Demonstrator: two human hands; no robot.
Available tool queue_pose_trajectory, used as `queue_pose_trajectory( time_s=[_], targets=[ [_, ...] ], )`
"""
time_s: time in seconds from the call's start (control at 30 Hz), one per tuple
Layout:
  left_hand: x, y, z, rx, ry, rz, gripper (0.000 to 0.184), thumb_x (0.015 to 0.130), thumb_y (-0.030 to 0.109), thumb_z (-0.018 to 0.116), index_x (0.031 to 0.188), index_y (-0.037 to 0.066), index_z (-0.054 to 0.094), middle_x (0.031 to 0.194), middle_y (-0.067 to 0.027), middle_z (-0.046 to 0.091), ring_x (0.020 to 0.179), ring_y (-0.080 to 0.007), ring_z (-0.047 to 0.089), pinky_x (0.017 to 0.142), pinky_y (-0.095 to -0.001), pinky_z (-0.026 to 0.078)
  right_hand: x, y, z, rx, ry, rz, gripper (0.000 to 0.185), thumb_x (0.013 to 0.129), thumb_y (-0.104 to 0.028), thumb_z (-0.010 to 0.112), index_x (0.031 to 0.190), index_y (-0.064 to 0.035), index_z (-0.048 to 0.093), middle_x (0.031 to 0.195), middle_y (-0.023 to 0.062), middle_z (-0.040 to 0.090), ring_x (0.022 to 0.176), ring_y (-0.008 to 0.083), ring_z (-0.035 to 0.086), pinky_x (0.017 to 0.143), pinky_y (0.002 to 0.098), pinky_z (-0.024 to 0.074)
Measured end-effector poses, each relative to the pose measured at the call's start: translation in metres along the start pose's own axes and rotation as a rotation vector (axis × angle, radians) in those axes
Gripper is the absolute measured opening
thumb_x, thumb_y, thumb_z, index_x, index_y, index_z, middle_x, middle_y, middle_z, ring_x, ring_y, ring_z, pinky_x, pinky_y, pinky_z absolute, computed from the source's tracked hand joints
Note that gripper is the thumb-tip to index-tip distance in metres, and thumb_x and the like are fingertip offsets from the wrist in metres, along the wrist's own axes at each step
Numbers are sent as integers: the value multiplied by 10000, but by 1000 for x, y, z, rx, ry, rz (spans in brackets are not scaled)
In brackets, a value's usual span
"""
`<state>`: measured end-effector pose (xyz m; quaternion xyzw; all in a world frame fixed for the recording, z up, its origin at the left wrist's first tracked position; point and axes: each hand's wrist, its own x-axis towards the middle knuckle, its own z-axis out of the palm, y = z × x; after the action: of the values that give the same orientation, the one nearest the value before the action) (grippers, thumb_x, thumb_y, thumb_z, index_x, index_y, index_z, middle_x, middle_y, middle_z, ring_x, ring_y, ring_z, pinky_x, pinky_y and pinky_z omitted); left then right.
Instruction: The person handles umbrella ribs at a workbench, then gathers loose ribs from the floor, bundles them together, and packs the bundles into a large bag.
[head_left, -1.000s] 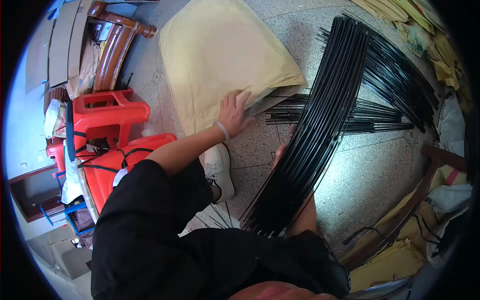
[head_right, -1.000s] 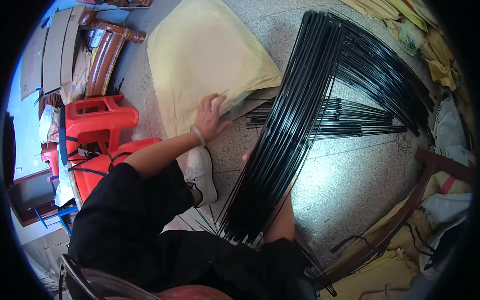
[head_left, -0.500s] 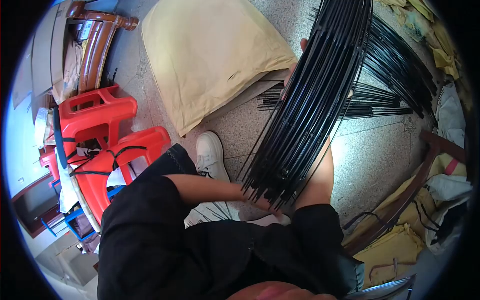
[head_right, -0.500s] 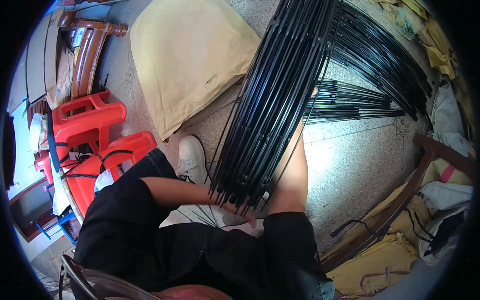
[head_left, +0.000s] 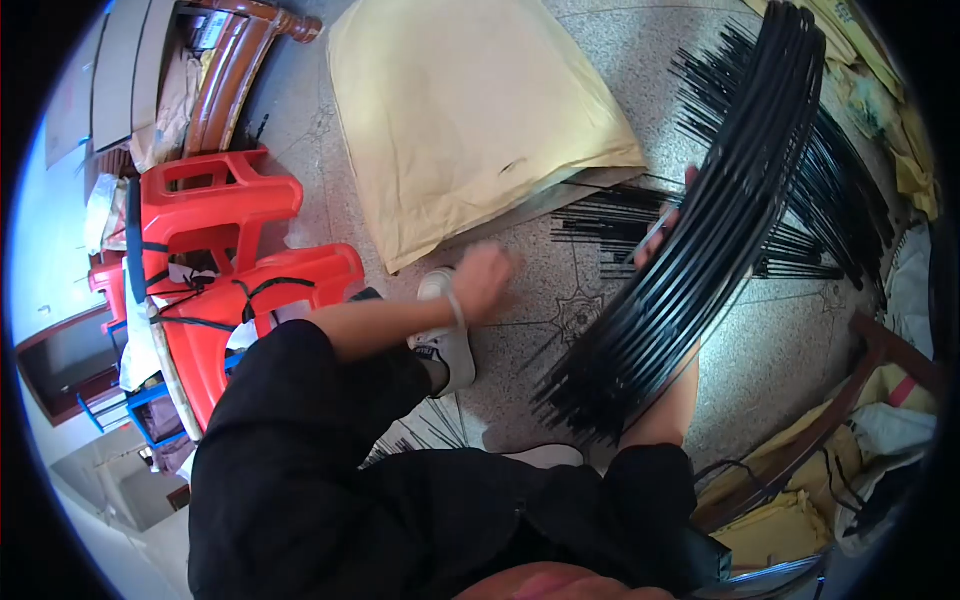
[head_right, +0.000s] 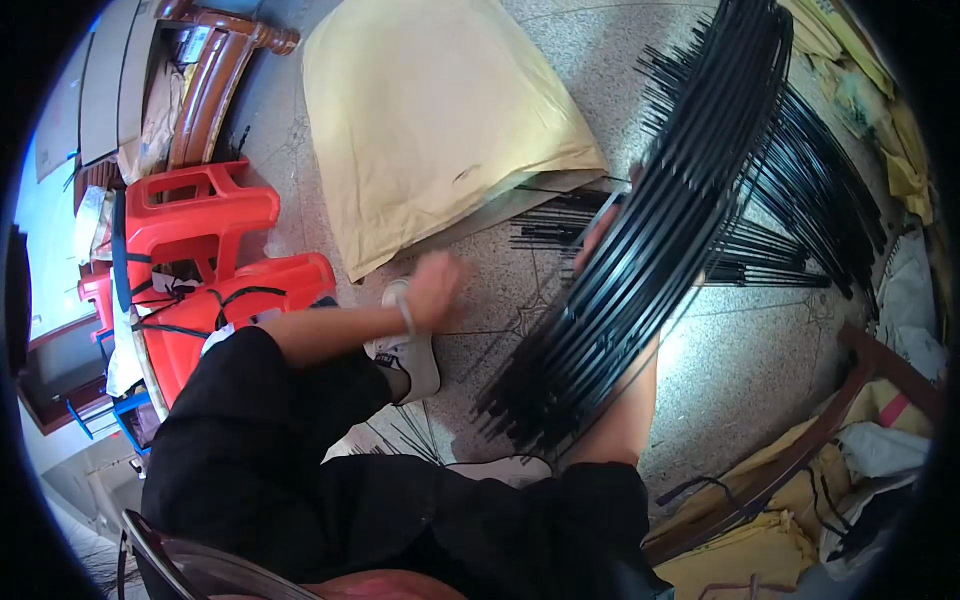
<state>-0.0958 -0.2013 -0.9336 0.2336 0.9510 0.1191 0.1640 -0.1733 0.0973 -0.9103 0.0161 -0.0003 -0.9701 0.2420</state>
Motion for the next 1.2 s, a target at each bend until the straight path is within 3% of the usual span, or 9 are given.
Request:
queue_pose_trajectory(
  time_s=[0.1, 0.13, 0.2, 0.33, 0.4, 0.57, 0.73, 0.83, 1.2],
  targets=[
    [48, -53, -13, 173, 414, -210, 560, 683, 224, 710, 1167, 101, 456, 1068, -163, 511, 967, -344, 503, 812, -433, 421, -29, 24, -15, -89, 13, -52, 538, 916, -420, 426, 1137, 55, 547, 929, 248, 618, 798, 336, 653, 687, 408, 562],
    [57, -64, -13, 177, 423, -213, 560, 683, 224, 710, 1167, 101, 456, 1068, -163, 511, 967, -344, 503, 812, -433, 421, -22, 1, -30, -88, -111, 362, 420, 957, -294, 419, 1313, -75, 453, 993, 168, 617, 894, 377, 610, 726, 518, 496],
    [66, -81, -12, 50, 225, -266, 433, 725, 172, 652, 1128, 106, 509, 1073, -167, 547, 975, -340, 545, 795, -422, 446, -21, 1, -45, -158, -115, 360, 418, 956, -293, 420, 1310, -73, 455, 994, 170, 617, 896, 379, 609, 729, 517, 495],
    [71, -88, -52, -150, 346, -287, 243, 765, 115, 590, 1003, 69, 586, 936, -176, 616, 859, -338, 609, 720, -402, 477, -52, 38, -32, -418, -88, 317, 412, 954, -289, 425, 1296, -64, 465, 996, 176, 616, 904, 383, 606, 740, 515, 491],
    [71, -87, -103, -344, 370, -359, 177, 797, 66, 579, 956, -5, 609, 774, -151, 646, 718, -189, 623, 682, -329, 489, -68, 59, -26, -544, -83, 293, 409, 952, -287, 428, 1289, -59, 470, 997, 179, 616, 908, 385, 605, 746, 514, 489],
    [70, -82, -189, -290, 543, -113, 93, 829, 32, 579, 879, -34, 621, 666, -107, 594, 628, -94, 540, 610, -251, 457, -16, 122, -7, -852, -70, 220, 401, 949, -282, 435, 1271, -48, 482, 1000, 187, 615, 918, 390, 601, 760, 511, 483],
    [53, -68, -223, -174, 646, 3, 76, 813, 19, 606, 877, -20, 620, 649, -100, 574, 591, -108, 524, 569, -248, 440, -109, 142, -1, -1176, -41, 118, 394, 946, -277, 441, 1254, -38, 494, 1004, 195, 614, 929, 396, 597, 774, 508, 478],
    [43, -60, -234, -47, 626, 107, 127, 747, 90, 661, 851, 28, 623, 677, -146, 588, 571, -286, 586, 536, -327, 462, -102, 159, 4, -1369, -11, 62, 390, 944, -274, 445, 1243, -31, 501, 1005, 200, 613, 935, 399, 595, 783, 506, 475],
    [39, -65, -248, 28, 513, 312, 190, 655, 14, 637, 843, 30, 620, 667, -112, 575, 585, -276, 591, 521, -339, 471, 224, 161, 15, -2098, 106, -220, 377, 937, -263, 460, 1205, -7, 528, 1012, 218, 612, 957, 411, 587, 814, 499, 463]
  ],
)
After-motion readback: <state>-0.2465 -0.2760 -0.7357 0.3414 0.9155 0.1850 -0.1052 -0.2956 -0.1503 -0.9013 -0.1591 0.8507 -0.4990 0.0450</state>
